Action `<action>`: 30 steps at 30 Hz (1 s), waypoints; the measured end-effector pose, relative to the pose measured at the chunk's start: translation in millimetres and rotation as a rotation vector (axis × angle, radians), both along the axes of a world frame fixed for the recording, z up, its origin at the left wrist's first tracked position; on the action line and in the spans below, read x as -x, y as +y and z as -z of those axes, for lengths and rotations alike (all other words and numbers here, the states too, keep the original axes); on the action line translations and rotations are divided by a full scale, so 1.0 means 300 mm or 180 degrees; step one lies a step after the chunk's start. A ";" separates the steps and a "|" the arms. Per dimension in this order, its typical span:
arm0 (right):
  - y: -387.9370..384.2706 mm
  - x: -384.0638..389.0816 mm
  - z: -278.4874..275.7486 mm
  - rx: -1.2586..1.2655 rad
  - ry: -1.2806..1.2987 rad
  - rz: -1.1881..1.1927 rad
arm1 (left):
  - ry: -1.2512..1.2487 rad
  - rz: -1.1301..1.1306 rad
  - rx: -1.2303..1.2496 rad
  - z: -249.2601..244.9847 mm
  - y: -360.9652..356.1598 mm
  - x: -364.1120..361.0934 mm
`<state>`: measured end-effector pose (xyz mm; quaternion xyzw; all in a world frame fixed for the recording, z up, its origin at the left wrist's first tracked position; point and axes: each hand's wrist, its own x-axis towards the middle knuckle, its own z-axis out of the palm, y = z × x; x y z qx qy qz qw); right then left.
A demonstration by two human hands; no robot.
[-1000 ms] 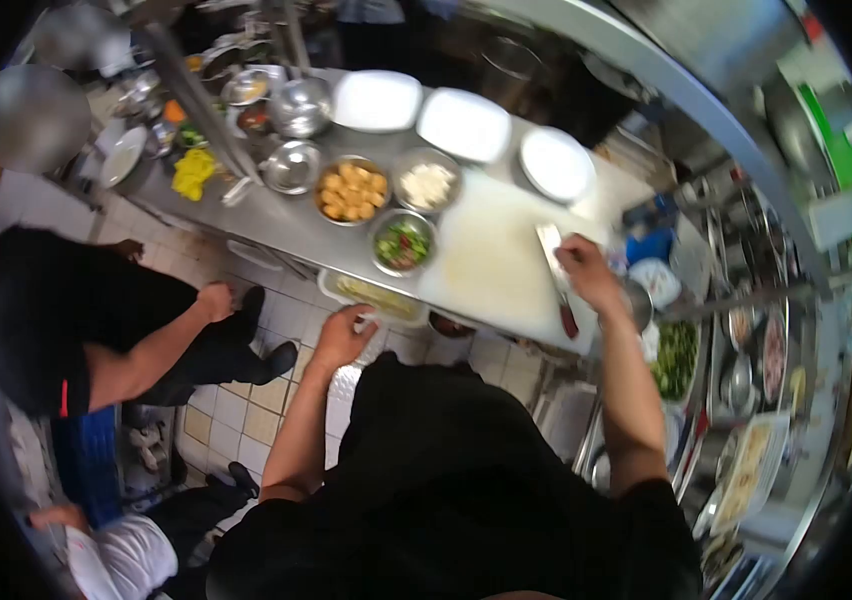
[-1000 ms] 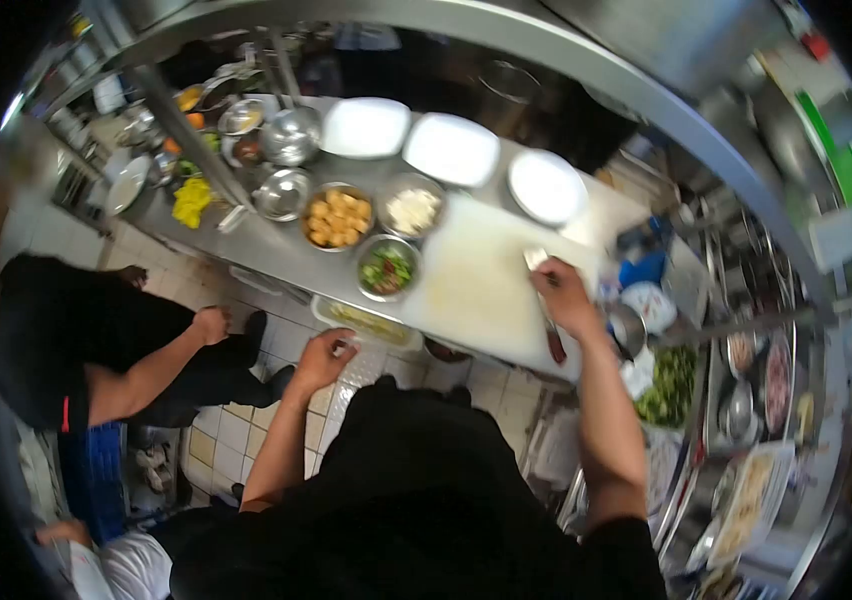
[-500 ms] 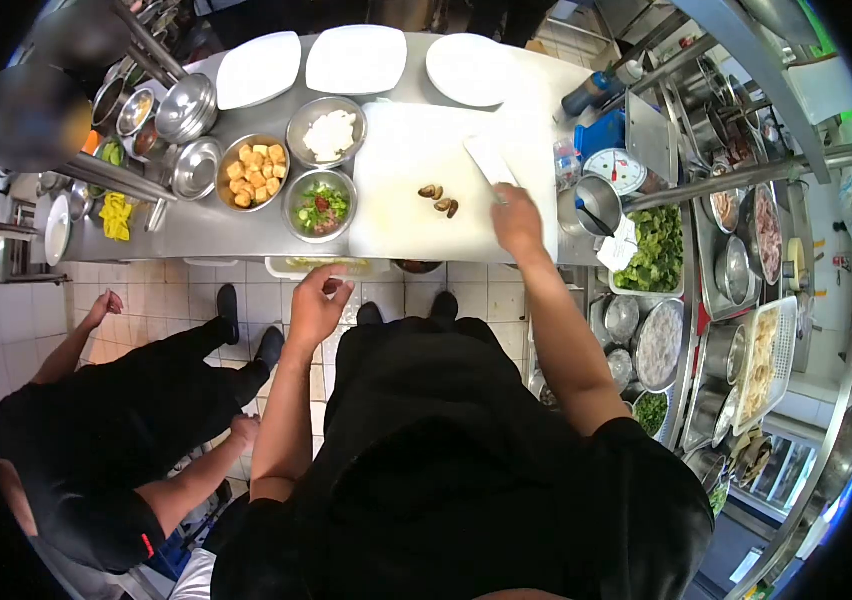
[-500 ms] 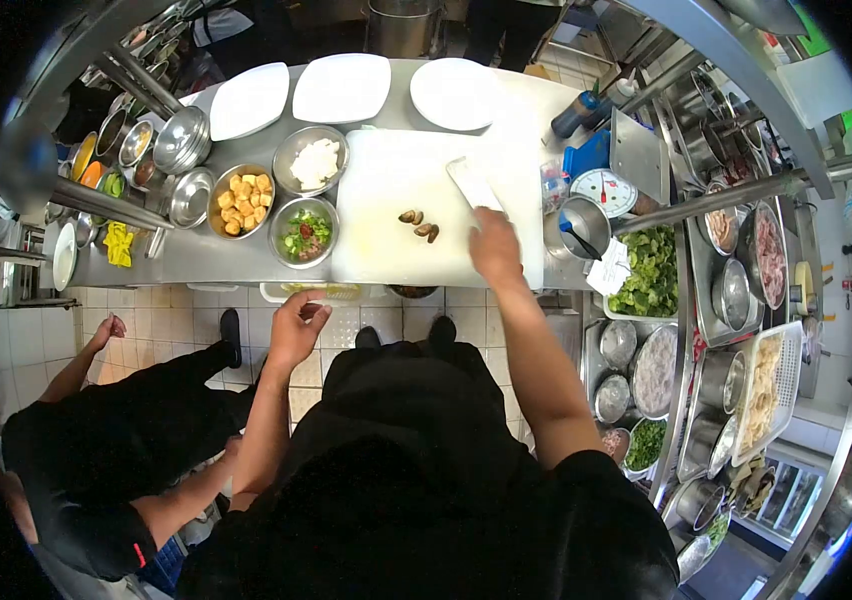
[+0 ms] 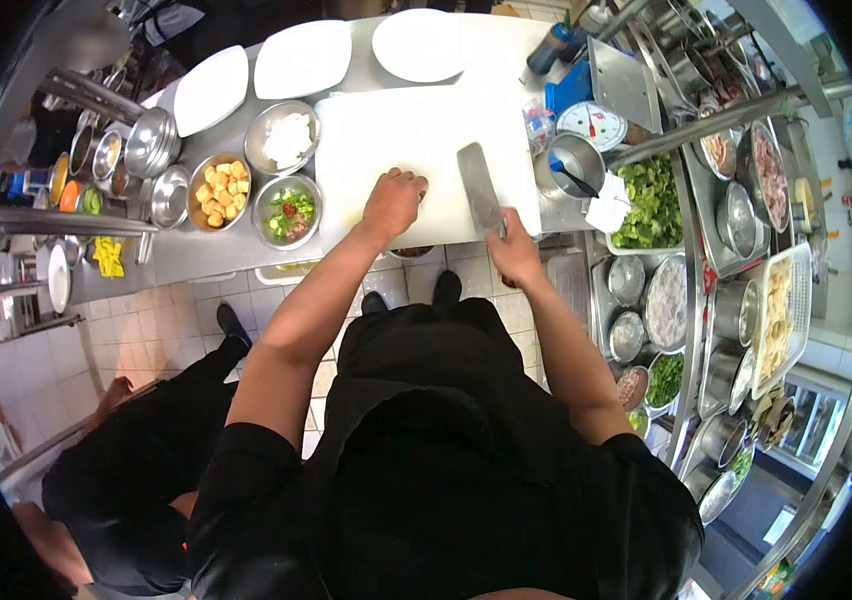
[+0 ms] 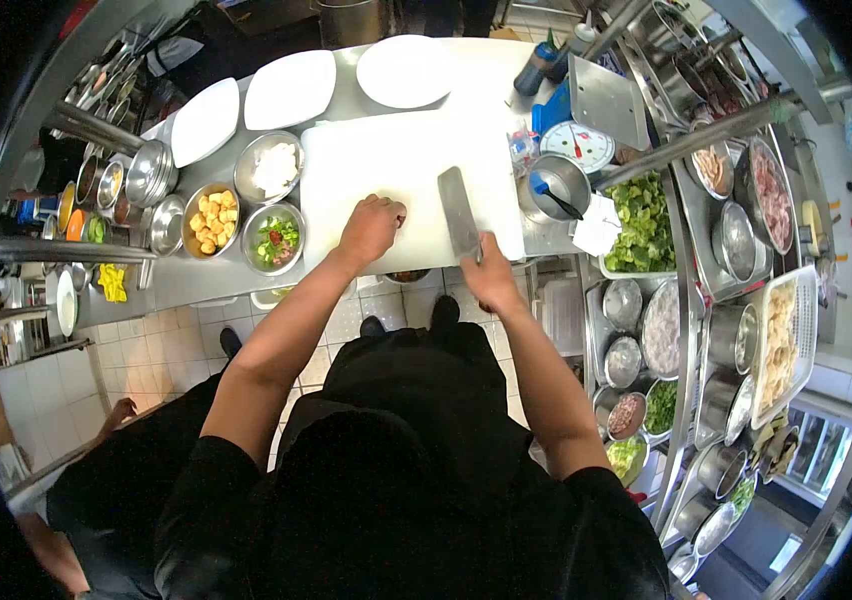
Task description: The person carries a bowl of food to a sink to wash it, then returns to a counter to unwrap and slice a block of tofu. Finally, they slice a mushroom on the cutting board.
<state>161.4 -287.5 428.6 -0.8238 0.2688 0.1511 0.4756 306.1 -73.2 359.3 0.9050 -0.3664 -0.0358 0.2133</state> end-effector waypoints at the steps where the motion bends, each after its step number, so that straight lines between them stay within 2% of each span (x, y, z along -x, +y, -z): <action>1: 0.007 0.046 -0.006 -0.0313 0.0406 0.0154 | 0.0057 0.0000 0.0055 0.001 -0.015 0.003; 2: 0.004 0.103 0.072 -0.0341 0.0426 0.0198 | 0.0118 0.0000 0.0105 0.001 -0.028 0.011; 3: -0.005 0.162 0.213 -0.0122 -0.0444 0.0028 | 0.0132 0.0041 0.0080 -0.001 -0.040 0.023; 4: 0.007 0.186 0.233 0.0116 -0.1320 -0.0137 | 0.0369 -0.0085 0.0261 -0.004 -0.053 0.036; 6: 0.006 0.236 0.263 0.0103 -0.1140 -0.0054 | 0.0611 -0.0178 0.0411 -0.014 -0.067 0.050; 8: 0.027 0.242 0.218 0.0077 -0.0967 0.0017 | 0.0704 -0.0554 0.0833 -0.018 -0.054 0.049; 9: 0.031 0.231 0.195 0.0149 -0.0854 -0.0037 | 0.0700 -0.0526 0.0812 -0.020 -0.046 0.043; 11: 0.042 0.210 0.139 0.0217 -0.0739 -0.0070 | 0.0131 -0.0172 0.0785 -0.020 -0.031 0.034; 13: 0.058 0.173 0.076 0.0839 -0.0360 -0.0549 | 0.0226 0.0025 0.0515 -0.006 -0.036 0.023; 15: 0.076 0.142 0.033 0.0860 -0.0356 -0.0674 | 0.0326 0.0213 0.0253 -0.010 -0.046 0.032; 20: 0.104 0.069 -0.001 0.1126 -0.0484 -0.1056 | 0.0405 -0.0116 0.0546 -0.003 -0.060 0.064; 22: 0.110 0.023 -0.001 0.1412 -0.0364 -0.1333 | 0.0417 -0.0147 0.0590 0.006 -0.060 0.066; 27: 0.132 -0.082 -0.154 0.1438 0.0097 -0.1648 | 0.0488 -0.0215 0.0781 0.043 -0.057 0.057; 30: 0.134 -0.117 -0.146 0.1488 0.0322 -0.1808 | 0.0267 -0.0090 0.0928 0.059 -0.062 0.054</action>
